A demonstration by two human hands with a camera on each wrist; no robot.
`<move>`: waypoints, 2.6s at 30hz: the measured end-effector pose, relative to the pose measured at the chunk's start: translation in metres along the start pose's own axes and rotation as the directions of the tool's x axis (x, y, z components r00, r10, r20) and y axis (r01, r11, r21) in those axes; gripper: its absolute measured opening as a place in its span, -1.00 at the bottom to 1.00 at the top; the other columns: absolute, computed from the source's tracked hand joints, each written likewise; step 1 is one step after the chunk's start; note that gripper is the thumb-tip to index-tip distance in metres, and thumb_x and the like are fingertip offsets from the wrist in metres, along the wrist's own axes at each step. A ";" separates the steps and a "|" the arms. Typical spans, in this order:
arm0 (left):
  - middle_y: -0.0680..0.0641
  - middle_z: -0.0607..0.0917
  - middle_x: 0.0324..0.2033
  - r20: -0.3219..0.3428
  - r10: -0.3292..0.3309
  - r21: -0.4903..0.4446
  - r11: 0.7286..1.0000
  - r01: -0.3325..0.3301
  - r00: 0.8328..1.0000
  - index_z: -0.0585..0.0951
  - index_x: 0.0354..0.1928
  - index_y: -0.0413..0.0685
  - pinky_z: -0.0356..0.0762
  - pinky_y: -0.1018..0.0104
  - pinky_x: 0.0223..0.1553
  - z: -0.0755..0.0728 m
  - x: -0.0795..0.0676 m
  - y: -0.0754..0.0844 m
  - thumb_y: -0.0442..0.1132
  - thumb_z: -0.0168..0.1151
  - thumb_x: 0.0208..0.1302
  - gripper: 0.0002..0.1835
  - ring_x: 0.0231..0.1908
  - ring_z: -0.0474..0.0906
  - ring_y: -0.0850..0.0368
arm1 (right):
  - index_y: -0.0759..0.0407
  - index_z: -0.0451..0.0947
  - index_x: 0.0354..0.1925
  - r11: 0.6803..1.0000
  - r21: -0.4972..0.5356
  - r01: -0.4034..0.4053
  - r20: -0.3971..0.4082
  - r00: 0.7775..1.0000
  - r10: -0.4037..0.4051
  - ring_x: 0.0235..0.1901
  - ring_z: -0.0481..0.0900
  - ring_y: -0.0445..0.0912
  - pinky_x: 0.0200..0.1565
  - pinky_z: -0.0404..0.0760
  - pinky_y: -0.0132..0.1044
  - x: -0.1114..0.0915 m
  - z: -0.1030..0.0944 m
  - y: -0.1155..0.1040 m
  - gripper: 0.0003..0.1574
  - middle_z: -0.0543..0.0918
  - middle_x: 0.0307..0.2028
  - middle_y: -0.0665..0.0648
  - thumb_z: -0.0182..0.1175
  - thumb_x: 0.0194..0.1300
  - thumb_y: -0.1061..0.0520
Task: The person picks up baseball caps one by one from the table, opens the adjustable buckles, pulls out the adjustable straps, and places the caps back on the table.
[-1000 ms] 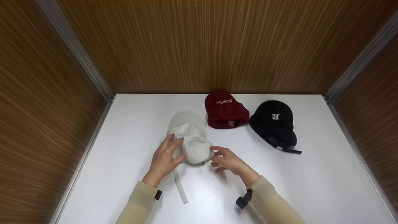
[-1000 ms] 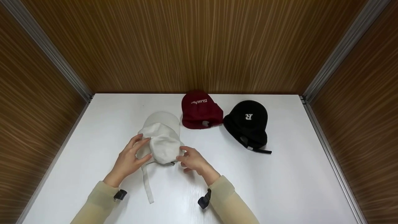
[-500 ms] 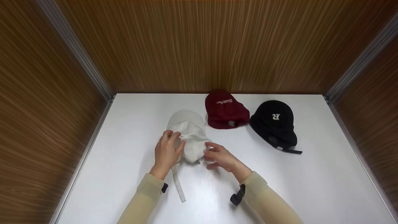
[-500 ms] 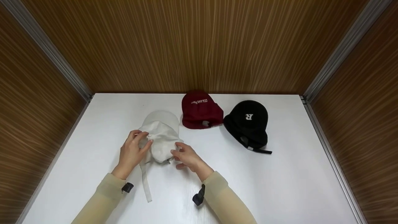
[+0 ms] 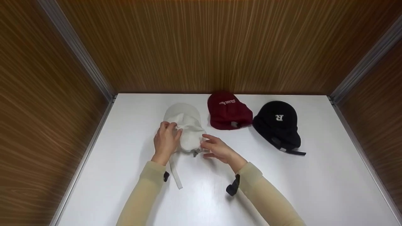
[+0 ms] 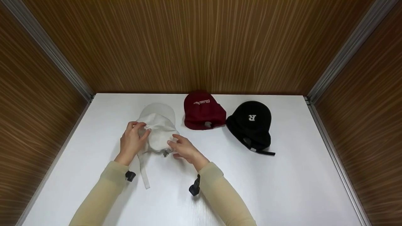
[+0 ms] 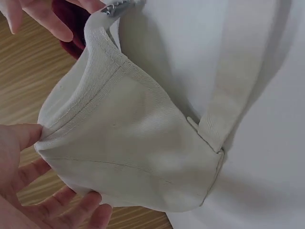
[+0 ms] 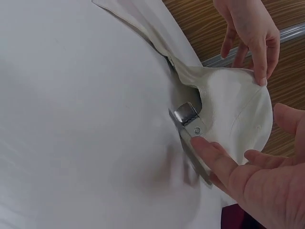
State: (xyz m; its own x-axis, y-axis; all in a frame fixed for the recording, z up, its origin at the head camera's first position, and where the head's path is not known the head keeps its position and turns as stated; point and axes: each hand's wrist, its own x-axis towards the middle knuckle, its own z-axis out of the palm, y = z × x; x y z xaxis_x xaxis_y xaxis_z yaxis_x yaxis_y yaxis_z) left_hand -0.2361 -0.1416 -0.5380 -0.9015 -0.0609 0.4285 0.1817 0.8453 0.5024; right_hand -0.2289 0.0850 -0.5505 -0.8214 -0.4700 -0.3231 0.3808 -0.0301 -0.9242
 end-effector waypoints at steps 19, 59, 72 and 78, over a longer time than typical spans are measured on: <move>-0.27 0.56 -0.06 0.071 -0.050 0.095 0.995 0.043 0.996 0.65 0.00 -0.19 0.54 -0.09 -0.23 0.006 0.041 -0.019 -0.11 0.30 0.32 -0.66 -0.13 0.58 -0.21 | 0.31 -0.03 0.50 0.998 0.039 -0.041 -0.009 0.999 0.041 0.30 0.26 0.24 0.30 0.25 0.07 0.031 0.018 -0.001 -0.27 0.12 0.39 0.40 -0.12 0.58 -0.01; -0.33 0.51 0.05 -0.005 -0.075 0.014 0.997 0.075 0.997 0.48 0.23 -0.27 0.55 -0.09 -0.12 0.003 0.013 -0.008 -0.13 0.32 0.29 -0.45 -0.01 0.53 -0.27 | 0.29 0.06 0.48 0.971 -0.178 0.159 -0.011 0.986 -0.164 0.36 0.18 0.31 0.28 0.25 0.17 -0.005 -0.023 -0.014 -0.27 0.17 0.38 0.48 -0.16 0.58 -0.11; -0.24 0.55 0.03 0.013 -0.024 -0.095 0.995 0.026 1.000 0.49 0.24 -0.22 0.53 0.00 -0.01 0.014 -0.016 0.018 -0.10 0.36 0.26 -0.43 0.02 0.55 -0.18 | 0.47 0.14 0.40 0.897 -0.362 0.255 -0.054 0.955 -0.293 0.30 0.30 0.27 0.23 0.33 0.16 -0.047 -0.026 -0.034 -0.42 0.32 0.30 0.46 -0.13 0.58 0.16; -0.24 0.58 0.05 0.025 0.027 -0.131 0.991 -0.023 0.999 0.50 0.23 -0.19 0.52 -0.01 0.00 0.018 -0.025 0.028 -0.08 0.35 0.27 -0.44 0.03 0.56 -0.18 | 0.47 0.34 0.25 0.831 -0.472 0.295 -0.122 0.911 -0.393 0.19 0.43 0.25 0.15 0.44 0.07 -0.059 -0.031 -0.033 -0.52 0.46 0.18 0.40 0.07 0.48 0.22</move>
State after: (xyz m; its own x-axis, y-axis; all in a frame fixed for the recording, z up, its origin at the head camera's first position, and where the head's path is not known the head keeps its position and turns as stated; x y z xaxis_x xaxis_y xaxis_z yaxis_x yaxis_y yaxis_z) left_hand -0.2150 -0.1072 -0.5483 -0.9058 -0.0253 0.4231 0.2525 0.7694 0.5867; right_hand -0.2060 0.1409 -0.5068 -0.9501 -0.3089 0.0443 -0.1269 0.2527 -0.9592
